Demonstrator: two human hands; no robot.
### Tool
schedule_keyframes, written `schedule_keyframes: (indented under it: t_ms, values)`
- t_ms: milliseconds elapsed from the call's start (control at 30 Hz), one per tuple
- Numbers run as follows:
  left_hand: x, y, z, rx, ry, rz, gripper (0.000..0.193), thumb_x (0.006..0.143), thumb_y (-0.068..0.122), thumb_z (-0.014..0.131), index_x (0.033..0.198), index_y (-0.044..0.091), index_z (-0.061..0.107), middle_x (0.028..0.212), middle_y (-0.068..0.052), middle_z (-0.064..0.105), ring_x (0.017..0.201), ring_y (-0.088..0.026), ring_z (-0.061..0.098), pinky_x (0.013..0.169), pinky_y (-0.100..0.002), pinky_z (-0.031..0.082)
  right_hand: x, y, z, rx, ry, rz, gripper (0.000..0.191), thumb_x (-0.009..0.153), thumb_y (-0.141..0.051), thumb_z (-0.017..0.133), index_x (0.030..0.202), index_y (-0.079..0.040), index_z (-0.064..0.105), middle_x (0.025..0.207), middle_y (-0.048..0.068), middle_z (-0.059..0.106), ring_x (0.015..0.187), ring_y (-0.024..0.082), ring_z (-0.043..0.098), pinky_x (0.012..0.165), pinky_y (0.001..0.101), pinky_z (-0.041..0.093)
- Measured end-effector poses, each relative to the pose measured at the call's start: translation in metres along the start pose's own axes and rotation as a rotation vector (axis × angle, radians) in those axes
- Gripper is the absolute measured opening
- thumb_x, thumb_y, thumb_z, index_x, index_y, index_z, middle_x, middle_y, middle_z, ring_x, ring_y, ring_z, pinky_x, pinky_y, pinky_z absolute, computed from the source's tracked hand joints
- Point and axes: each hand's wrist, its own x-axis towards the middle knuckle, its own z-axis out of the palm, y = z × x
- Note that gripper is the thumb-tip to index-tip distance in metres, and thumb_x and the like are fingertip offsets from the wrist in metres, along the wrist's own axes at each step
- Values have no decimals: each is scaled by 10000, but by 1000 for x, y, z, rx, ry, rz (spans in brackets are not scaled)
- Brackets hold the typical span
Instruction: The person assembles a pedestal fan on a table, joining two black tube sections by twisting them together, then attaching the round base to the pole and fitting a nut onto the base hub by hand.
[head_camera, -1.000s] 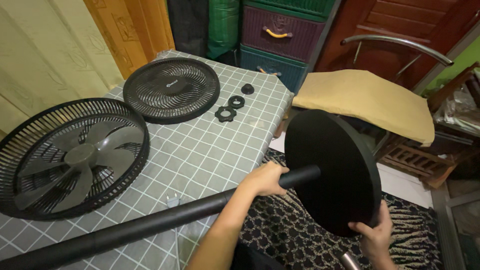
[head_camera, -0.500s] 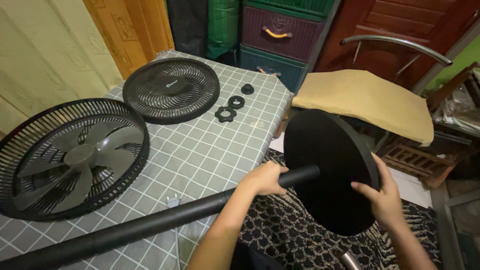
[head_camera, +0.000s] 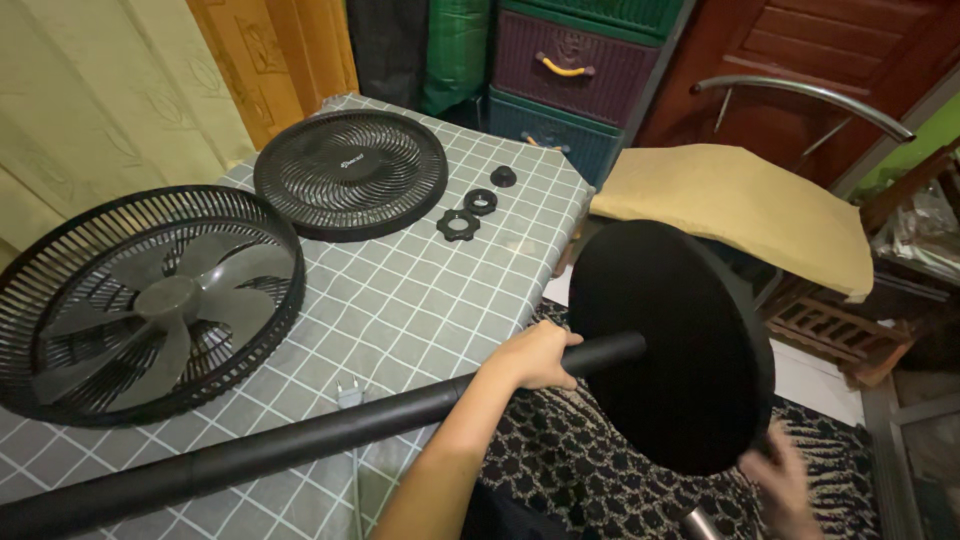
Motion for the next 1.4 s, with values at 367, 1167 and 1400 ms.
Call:
schedule_keyframes:
  t_ms: [367,1167,1400]
  values:
    - [-2,3,-4,-21,-24,-40,767,628,271,844,1341,59,655,1107,-230,742,1057,-331,722,958,-389,560,99,-147,47,281,112,149,722,1043,-601,284,1492,-92,532,1495,219,538,1365,362,501,1134,469,354]
    - [3,3,7,64,-46,-6,556,657,296,849,1130,23,748,986,-221,751,962,-360,729,871,-432,577,121,-55,56,515,-14,531,644,1028,-531,340,1416,-77,581,1365,207,589,1235,340,538,1032,446,399]
    - [-4,9,1,19,9,28,625,625,293,871,1175,35,724,983,-231,737,955,-376,717,866,-440,571,117,-48,56,510,-24,546,620,1022,-511,355,1394,-74,589,1333,200,597,1200,327,545,1005,437,409]
